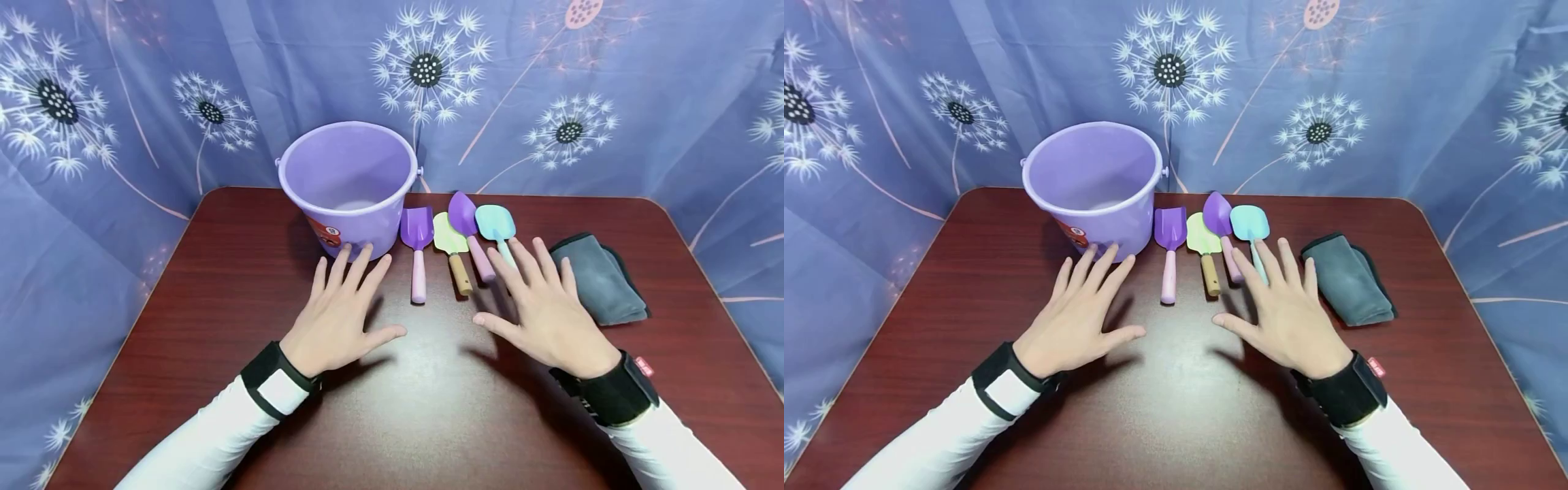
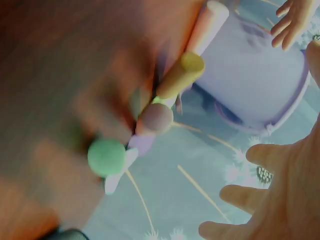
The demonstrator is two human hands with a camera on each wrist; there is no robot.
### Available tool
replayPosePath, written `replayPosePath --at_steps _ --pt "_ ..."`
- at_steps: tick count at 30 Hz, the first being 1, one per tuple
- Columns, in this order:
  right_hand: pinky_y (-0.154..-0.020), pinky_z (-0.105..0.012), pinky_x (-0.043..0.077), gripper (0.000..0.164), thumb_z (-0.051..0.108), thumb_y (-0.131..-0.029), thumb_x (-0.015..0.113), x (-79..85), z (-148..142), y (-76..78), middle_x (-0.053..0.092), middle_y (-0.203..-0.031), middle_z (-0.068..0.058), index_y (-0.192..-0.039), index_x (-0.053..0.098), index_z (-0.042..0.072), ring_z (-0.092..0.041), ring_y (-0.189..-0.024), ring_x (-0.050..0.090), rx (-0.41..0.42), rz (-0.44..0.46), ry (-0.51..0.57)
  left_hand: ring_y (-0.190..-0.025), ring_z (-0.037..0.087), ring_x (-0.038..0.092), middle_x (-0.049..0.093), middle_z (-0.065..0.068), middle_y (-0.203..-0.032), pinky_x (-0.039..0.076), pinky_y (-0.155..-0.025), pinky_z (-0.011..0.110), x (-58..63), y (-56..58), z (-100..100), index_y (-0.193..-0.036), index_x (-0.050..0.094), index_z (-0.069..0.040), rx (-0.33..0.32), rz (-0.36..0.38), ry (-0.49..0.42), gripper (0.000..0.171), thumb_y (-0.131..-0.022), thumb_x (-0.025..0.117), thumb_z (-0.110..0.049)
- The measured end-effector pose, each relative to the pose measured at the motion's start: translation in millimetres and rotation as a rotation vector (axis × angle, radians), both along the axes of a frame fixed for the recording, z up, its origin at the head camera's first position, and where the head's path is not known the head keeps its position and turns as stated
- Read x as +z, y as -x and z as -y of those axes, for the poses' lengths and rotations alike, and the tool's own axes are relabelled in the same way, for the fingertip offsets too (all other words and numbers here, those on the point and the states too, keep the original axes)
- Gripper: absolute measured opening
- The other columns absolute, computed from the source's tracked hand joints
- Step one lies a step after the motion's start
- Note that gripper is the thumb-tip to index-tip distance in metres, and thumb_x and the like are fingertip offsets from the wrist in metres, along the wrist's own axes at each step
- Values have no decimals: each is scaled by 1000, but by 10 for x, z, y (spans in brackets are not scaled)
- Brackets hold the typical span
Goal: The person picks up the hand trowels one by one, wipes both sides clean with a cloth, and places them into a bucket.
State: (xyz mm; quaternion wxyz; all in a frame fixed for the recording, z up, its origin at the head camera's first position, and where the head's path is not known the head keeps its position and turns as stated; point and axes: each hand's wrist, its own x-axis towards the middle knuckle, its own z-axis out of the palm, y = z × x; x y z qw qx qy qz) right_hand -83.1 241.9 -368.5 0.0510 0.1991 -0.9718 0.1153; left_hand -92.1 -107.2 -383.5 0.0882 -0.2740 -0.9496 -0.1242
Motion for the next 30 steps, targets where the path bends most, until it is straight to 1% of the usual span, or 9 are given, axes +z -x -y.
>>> replayPosePath --at_steps 4,9,12,14,18,21,24,27,30 --pt "-115 -82 4 102 69 -93 69 82 -101 8 16 -174 -18 -171 21 23 -46 -160 2 -30 -4 7 -156 45 22 25 15 -172 18 -121 69 48 45 -48 -169 27 -19 -9 -16 -14 107 -89 60 -82" --pt "-113 -84 7 100 66 -93 72 183 -211 25 20 -173 -20 -169 27 20 -48 -159 8 -65 -32 16 -149 44 34 34 18 -166 30 -119 64 105 109 -143 -166 34 -13 -26 -45 -65 103 -92 60 -79" --pt "-112 -84 11 99 65 -94 71 239 -271 29 22 -171 -22 -170 27 19 -50 -158 11 -96 -40 13 -141 41 43 43 18 -158 39 -113 60 141 138 -212 -162 39 -8 -27 -47 -117 98 -94 63 -74" --pt "-111 -83 15 99 66 -94 70 274 -318 32 23 -171 -24 -169 27 17 -51 -157 14 -126 -36 10 -132 38 49 49 18 -150 45 -107 57 155 164 -262 -157 44 -5 -27 -50 -152 94 -94 68 -69" --pt "-104 -82 23 98 68 -96 65 333 -438 49 24 -169 -27 -169 26 15 -55 -152 21 -201 -17 10 -117 35 54 56 15 -134 50 -98 51 152 227 -380 -150 50 0 -38 -48 -176 87 -93 76 -61" --pt "-98 -82 29 96 68 -98 62 363 -556 78 27 -166 -29 -168 28 13 -61 -145 28 -258 4 19 -113 35 55 58 16 -129 48 -100 48 125 270 -467 -149 50 2 -40 -10 -154 85 -94 75 -59" --pt "-93 -82 33 95 70 -100 58 380 -696 130 32 -162 -33 -167 29 9 -64 -137 34 -316 42 29 -112 36 58 59 17 -125 50 -99 47 100 311 -542 -146 52 3 -18 44 -133 82 -97 71 -60" --pt "-90 -81 35 96 70 -102 53 383 -863 183 35 -156 -38 -165 28 2 -66 -130 38 -365 92 33 -105 36 60 59 16 -117 52 -95 47 82 370 -607 -137 56 3 11 110 -134 73 -98 70 -58" --pt "-91 -81 35 99 69 -103 50 374 -1048 226 33 -151 -44 -163 26 -5 -67 -126 40 -403 150 23 -97 33 62 57 14 -109 54 -89 47 71 440 -672 -126 58 0 45 179 -144 63 -99 70 -56"
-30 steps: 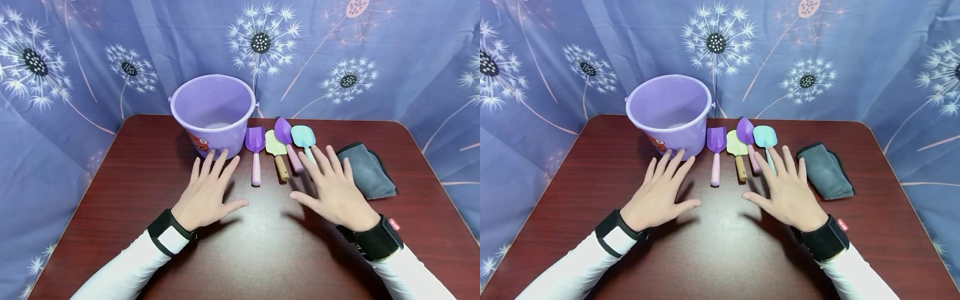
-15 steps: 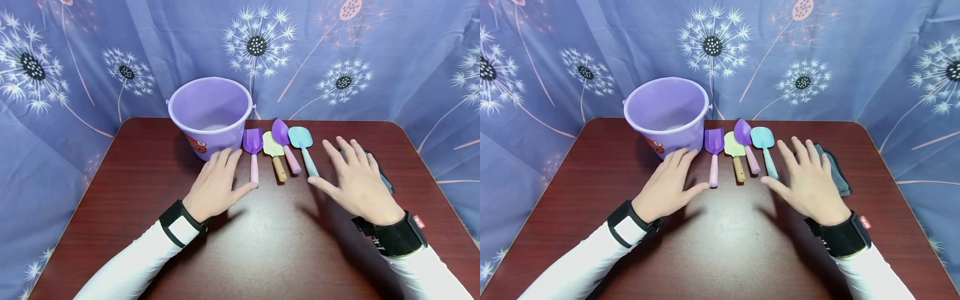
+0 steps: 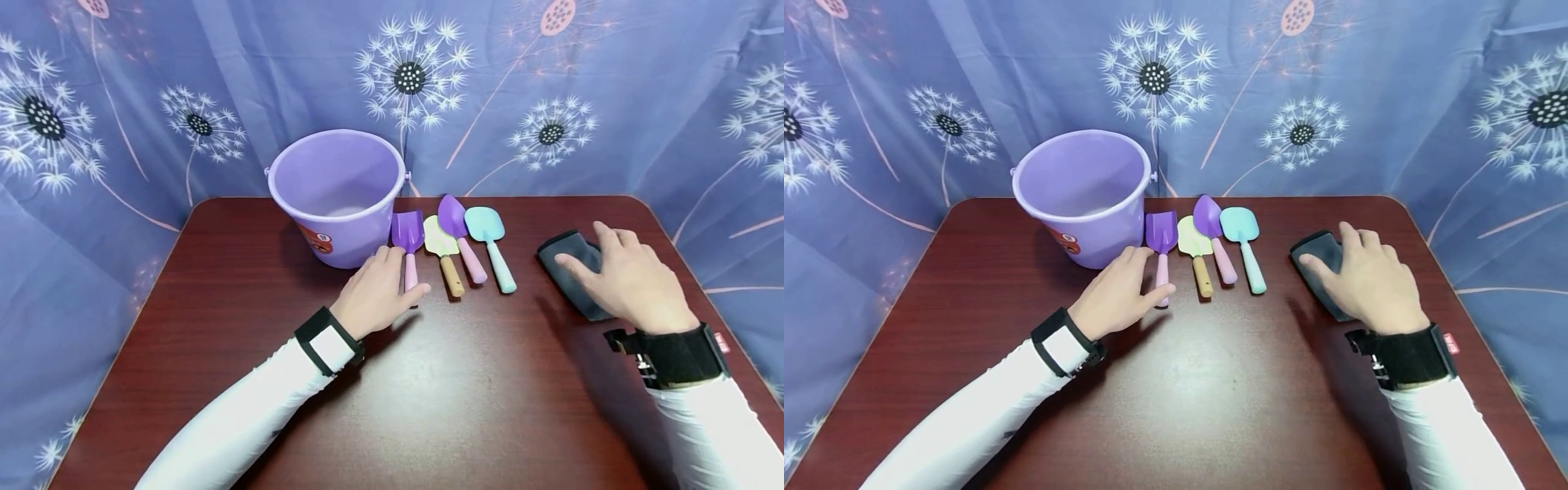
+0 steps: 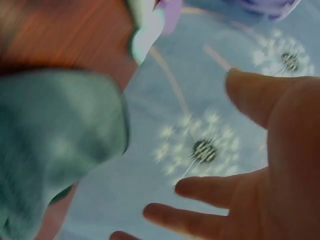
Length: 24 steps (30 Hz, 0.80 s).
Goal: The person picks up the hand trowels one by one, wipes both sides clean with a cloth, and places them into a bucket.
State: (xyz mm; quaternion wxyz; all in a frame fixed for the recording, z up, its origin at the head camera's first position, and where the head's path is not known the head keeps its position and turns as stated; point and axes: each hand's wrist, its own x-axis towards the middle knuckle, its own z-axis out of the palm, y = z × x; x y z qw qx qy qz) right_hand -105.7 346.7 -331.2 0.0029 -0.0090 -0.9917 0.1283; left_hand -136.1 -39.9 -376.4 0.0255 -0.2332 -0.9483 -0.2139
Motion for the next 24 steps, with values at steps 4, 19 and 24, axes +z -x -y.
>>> replayPosePath --at_steps 4,19,24 --pt "-93 -81 35 104 69 -104 47 -55 -247 85 26 -148 -51 -158 21 -16 -69 -124 39 -16 125 -2 -96 32 66 58 15 -108 56 -88 47 -40 88 -76 -125 58 2 49 55 11 59 -101 69 -51" --pt "-61 -41 45 85 78 -97 51 -298 -587 199 51 -75 -8 -95 54 -7 -26 -62 56 -5 499 71 -103 37 71 62 20 -119 59 -87 48 -253 256 -361 -137 52 6 196 211 19 62 -102 72 -41" --pt "-60 -38 44 72 76 -97 55 -348 -560 209 43 -68 -2 -83 47 6 -22 -58 52 -7 497 97 -101 37 71 64 21 -116 59 -86 48 -279 268 -398 -132 53 7 208 207 17 57 -101 73 -36"
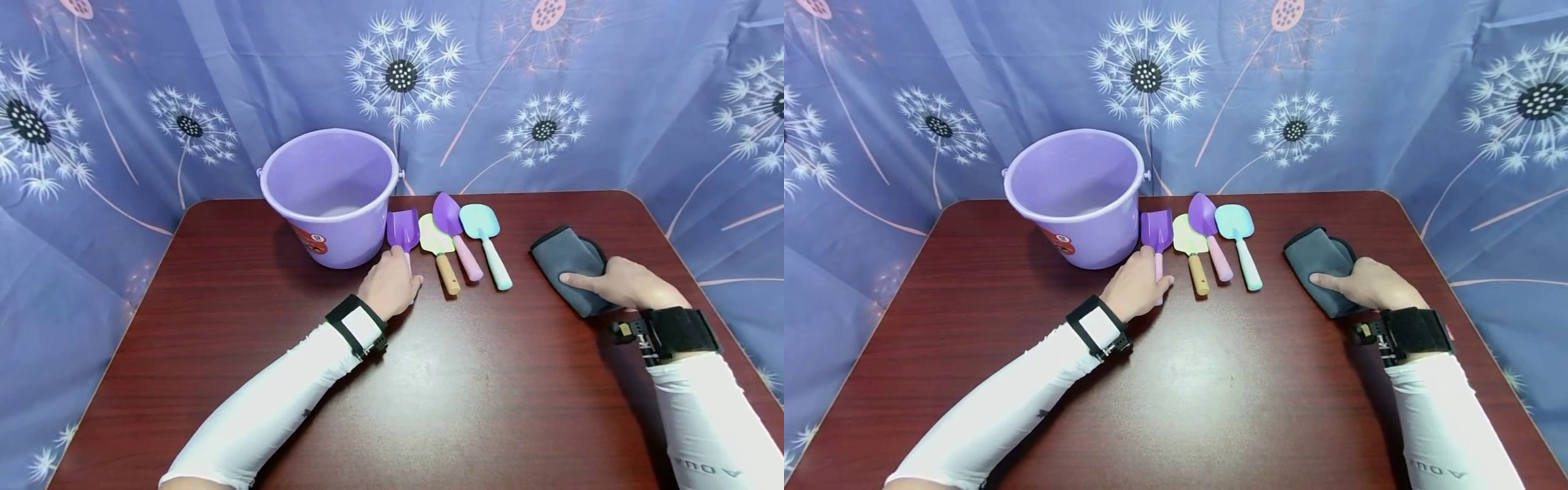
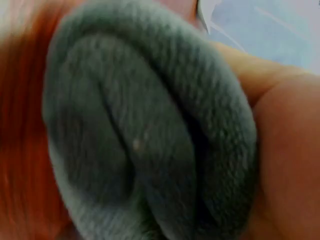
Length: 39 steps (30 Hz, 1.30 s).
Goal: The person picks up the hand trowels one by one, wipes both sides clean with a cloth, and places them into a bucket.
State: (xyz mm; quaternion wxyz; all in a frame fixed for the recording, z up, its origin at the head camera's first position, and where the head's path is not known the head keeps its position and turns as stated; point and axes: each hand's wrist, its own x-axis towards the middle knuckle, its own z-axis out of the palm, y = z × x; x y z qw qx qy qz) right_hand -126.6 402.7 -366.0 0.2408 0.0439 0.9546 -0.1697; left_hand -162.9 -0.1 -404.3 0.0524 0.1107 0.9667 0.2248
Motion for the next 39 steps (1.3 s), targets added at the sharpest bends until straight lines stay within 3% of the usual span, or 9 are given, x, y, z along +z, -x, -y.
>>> replayPosePath --at_steps 5,11,15,18,20,24,29,34,39 --pt "-65 -39 44 72 72 -99 56 -11 31 25 46 -76 -8 -87 50 1 -27 -72 54 22 -53 -18 -102 37 71 64 20 -115 59 -87 48 9 5 2 -133 52 7 24 19 -6 54 -101 73 -31" --pt "-72 -48 49 106 69 -98 60 -11 61 19 52 -99 -30 -127 31 -29 -39 -86 57 -11 -81 11 -98 38 71 63 19 -111 58 -85 48 10 5 23 -128 52 6 48 3 -33 46 -100 70 -25" --pt "-70 -46 48 93 67 -101 59 -16 70 21 53 -94 -25 -119 40 -22 -36 -83 57 3 -94 24 -98 41 69 60 22 -109 57 -89 49 -5 18 41 -125 53 9 45 2 -88 42 -99 66 -22" --pt "-66 -42 45 73 63 -104 56 -21 68 23 49 -85 -15 -105 46 -9 -31 -77 56 21 -107 33 -95 39 66 58 22 -106 56 -89 50 -190 108 55 -114 56 7 31 -32 -113 34 -95 62 -21" --pt "-68 -43 46 72 60 -107 53 -21 62 20 50 -88 -16 -109 47 -13 -32 -80 56 33 -116 27 -96 37 62 57 20 -105 55 -89 49 -373 207 61 -106 57 3 14 -47 -106 30 -93 62 -23" --pt "-73 -50 47 78 54 -111 47 -14 56 11 51 -97 -28 -120 41 -24 -39 -88 57 45 -127 24 -104 36 56 57 19 -108 51 -96 49 -499 296 83 -96 57 -1 -15 -1 -107 25 -94 60 -26" --pt "-81 -59 47 85 48 -113 42 -2 55 -5 46 -119 -43 -138 26 -31 -49 -102 55 40 -136 38 -104 34 65 62 19 -107 54 -93 47 -539 353 106 -112 55 5 10 64 -136 37 -94 60 -26" --pt "-81 -59 45 79 42 -114 44 16 84 -22 45 -122 -43 -140 26 -30 -49 -103 53 25 -174 60 -107 37 69 67 24 -110 56 -91 49 -301 244 110 -123 50 9 40 126 -175 42 -96 60 -22" --pt "-81 -59 44 74 39 -113 43 66 147 -38 47 -120 -41 -140 27 -28 -48 -103 53 -4 -224 75 -101 36 71 68 24 -107 57 -87 50 -236 163 96 -118 48 7 58 91 -172 39 -94 59 -21"
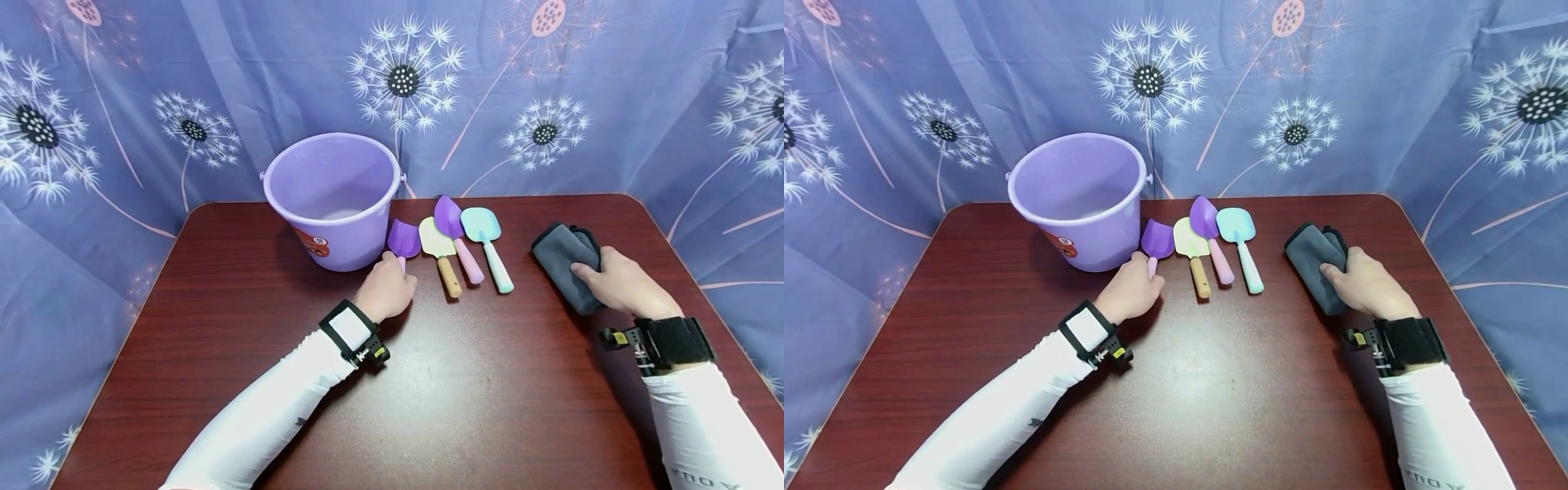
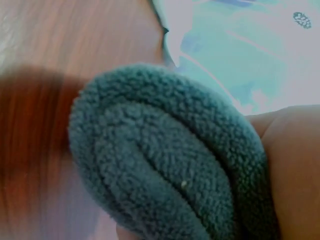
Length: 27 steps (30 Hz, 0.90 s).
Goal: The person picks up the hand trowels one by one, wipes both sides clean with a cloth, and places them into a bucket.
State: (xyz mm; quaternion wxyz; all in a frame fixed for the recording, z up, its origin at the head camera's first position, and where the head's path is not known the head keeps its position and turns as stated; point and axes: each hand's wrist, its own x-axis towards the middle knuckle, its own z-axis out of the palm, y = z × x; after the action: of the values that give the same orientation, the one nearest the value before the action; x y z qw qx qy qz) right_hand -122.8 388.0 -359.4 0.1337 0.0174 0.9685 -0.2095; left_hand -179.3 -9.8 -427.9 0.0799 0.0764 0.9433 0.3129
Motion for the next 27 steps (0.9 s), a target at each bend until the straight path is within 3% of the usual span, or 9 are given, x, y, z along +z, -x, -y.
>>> replayPosePath --at_steps 2,7,13,21,27 --pt "-80 -58 44 73 39 -113 42 30 23 -8 47 -118 -40 -139 27 -28 -48 -101 53 -6 -10 -1 -98 36 71 68 23 -105 56 -85 51 52 -48 -13 -117 48 6 9 -19 0 35 -96 58 -20" --pt "-76 -55 44 67 37 -113 42 97 89 -30 49 -112 -34 -138 30 -24 -44 -95 54 -13 -30 1 -95 43 71 66 24 -106 57 -83 54 353 -265 -45 -120 49 8 22 -63 26 30 -105 53 -18" --pt "-72 -50 47 64 39 -112 45 170 190 -57 53 -110 -31 -138 34 -19 -42 -93 57 -21 -87 10 -79 39 71 63 21 -106 59 -68 50 407 -384 -54 -118 51 7 35 -213 150 28 -106 55 -19" --pt "-65 -42 45 61 43 -111 47 263 318 -98 57 -102 -25 -133 40 -13 -37 -86 59 -33 -158 32 -68 33 70 61 16 -102 56 -56 47 451 -519 -27 -117 53 1 37 -346 318 34 -98 69 -22" --pt "-63 -41 44 55 44 -110 49 324 407 -147 58 -98 -21 -128 43 -9 -34 -82 59 -34 -194 52 -58 28 67 57 13 -94 53 -47 42 461 -611 -3 -111 54 -1 32 -503 372 33 -93 73 -21"
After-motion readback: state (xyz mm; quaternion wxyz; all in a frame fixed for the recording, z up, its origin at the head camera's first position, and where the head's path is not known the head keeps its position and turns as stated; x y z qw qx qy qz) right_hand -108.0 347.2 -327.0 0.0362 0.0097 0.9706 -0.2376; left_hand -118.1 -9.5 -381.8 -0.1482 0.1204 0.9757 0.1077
